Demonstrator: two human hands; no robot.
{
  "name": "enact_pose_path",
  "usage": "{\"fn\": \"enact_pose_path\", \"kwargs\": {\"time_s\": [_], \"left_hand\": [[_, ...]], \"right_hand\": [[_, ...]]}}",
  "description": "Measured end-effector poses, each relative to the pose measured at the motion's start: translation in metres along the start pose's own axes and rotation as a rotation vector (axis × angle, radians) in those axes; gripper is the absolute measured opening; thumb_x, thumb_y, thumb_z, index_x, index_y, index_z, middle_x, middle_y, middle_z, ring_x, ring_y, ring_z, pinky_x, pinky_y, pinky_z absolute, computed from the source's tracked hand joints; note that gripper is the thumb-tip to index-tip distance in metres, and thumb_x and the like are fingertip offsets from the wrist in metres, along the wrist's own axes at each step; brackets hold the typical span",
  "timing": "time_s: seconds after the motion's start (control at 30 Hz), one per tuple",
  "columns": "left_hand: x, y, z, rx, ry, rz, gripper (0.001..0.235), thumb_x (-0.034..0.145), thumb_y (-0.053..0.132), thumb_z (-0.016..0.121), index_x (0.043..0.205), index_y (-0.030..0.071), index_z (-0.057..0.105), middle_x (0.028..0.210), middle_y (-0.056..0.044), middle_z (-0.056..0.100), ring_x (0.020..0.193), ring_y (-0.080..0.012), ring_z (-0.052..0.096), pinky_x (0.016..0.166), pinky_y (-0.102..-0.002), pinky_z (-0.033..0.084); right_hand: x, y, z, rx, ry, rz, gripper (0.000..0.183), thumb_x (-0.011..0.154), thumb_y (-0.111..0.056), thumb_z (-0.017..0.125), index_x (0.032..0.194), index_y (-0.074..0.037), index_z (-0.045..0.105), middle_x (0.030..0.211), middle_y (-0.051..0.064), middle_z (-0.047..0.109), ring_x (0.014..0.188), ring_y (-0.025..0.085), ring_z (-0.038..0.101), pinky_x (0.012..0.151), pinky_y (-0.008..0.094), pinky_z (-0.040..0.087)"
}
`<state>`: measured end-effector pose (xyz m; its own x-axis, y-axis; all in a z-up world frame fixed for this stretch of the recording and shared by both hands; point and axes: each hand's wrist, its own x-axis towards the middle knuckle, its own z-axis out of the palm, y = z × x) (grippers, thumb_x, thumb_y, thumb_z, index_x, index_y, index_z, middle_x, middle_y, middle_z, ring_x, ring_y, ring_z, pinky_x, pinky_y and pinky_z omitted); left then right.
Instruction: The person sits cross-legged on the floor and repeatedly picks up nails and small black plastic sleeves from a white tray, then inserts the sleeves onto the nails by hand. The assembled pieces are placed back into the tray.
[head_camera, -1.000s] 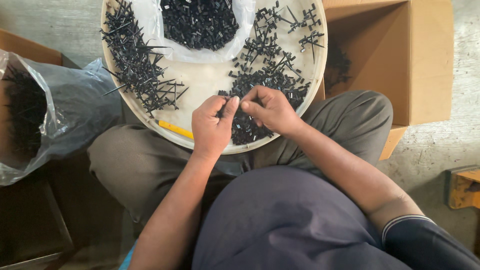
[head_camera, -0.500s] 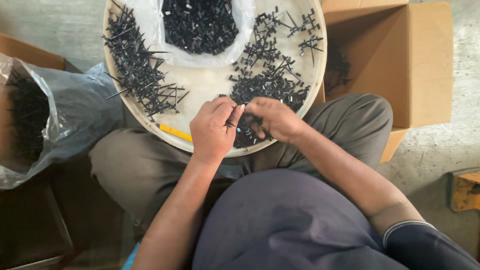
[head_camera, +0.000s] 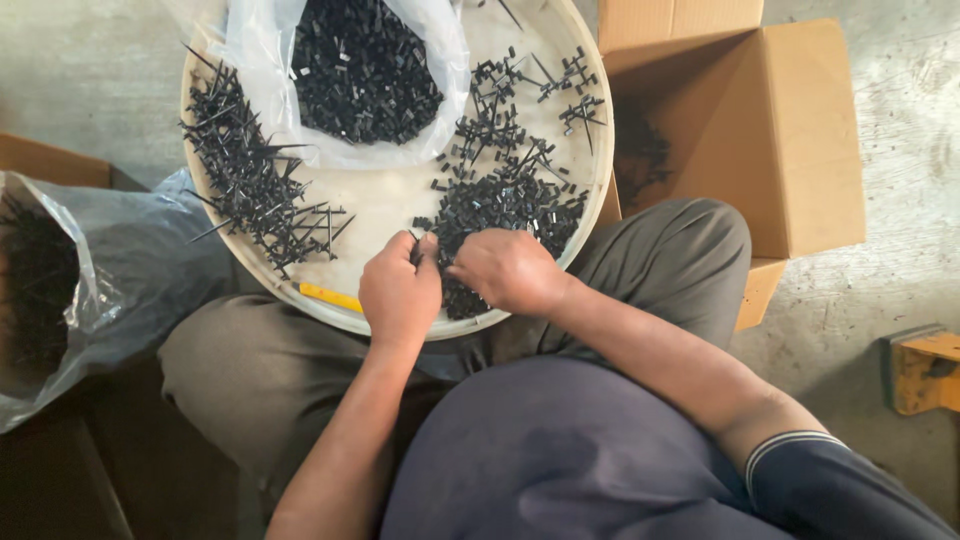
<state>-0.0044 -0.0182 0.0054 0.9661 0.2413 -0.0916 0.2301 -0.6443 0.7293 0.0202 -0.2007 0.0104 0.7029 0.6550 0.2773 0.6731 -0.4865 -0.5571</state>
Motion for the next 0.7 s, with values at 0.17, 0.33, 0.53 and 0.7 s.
{"fn": "enact_pose_path", "kwargs": {"time_s": [0.17, 0.33, 0.53, 0.7], "left_hand": [[0.018, -0.019, -0.015, -0.601, 0.026, -0.319, 0.031, 0.105, 0.028, 0.064, 0.084, 0.006, 0.058, 0.071, -0.012, 0.064, 0.064, -0.0292, 0.062, 0.053, -0.041, 0.046], [0.022, -0.002, -0.031, -1.406, -0.071, -0.417, 0.008, 0.097, 0.023, 0.058, 0.099, 0.016, 0.056, 0.094, -0.004, 0.072, 0.077, -0.0209, 0.073, 0.046, -0.036, 0.053], [0.019, -0.015, -0.014, -1.351, -0.252, -0.288, 0.013, 0.097, 0.014, 0.071, 0.091, 0.010, 0.060, 0.084, -0.005, 0.065, 0.071, -0.0200, 0.066, 0.048, -0.033, 0.049], [0.016, -0.046, 0.019, -1.162, -0.320, -0.264, 0.026, 0.096, 0.021, 0.077, 0.080, 0.009, 0.061, 0.072, -0.006, 0.064, 0.060, -0.0158, 0.060, 0.046, -0.030, 0.044]], "right_hand": [[-0.003, 0.009, 0.005, 0.395, 0.121, 0.353, 0.015, 0.095, -0.019, 0.071, 0.086, -0.010, 0.061, 0.076, 0.009, 0.059, 0.069, 0.028, 0.059, 0.061, 0.043, 0.049], [-0.019, 0.055, -0.023, 1.767, 0.346, 0.951, 0.007, 0.087, -0.014, 0.062, 0.092, -0.008, 0.061, 0.079, 0.008, 0.065, 0.069, 0.018, 0.062, 0.054, 0.033, 0.047], [-0.019, 0.103, -0.057, 1.108, 0.513, 0.985, 0.023, 0.100, -0.025, 0.076, 0.099, -0.007, 0.063, 0.073, 0.000, 0.053, 0.060, 0.014, 0.042, 0.051, 0.031, 0.030], [0.002, 0.128, -0.053, 0.137, 0.280, 0.724, 0.035, 0.086, -0.037, 0.079, 0.091, -0.003, 0.072, 0.082, 0.012, 0.072, 0.075, 0.024, 0.067, 0.067, 0.040, 0.053]]}}
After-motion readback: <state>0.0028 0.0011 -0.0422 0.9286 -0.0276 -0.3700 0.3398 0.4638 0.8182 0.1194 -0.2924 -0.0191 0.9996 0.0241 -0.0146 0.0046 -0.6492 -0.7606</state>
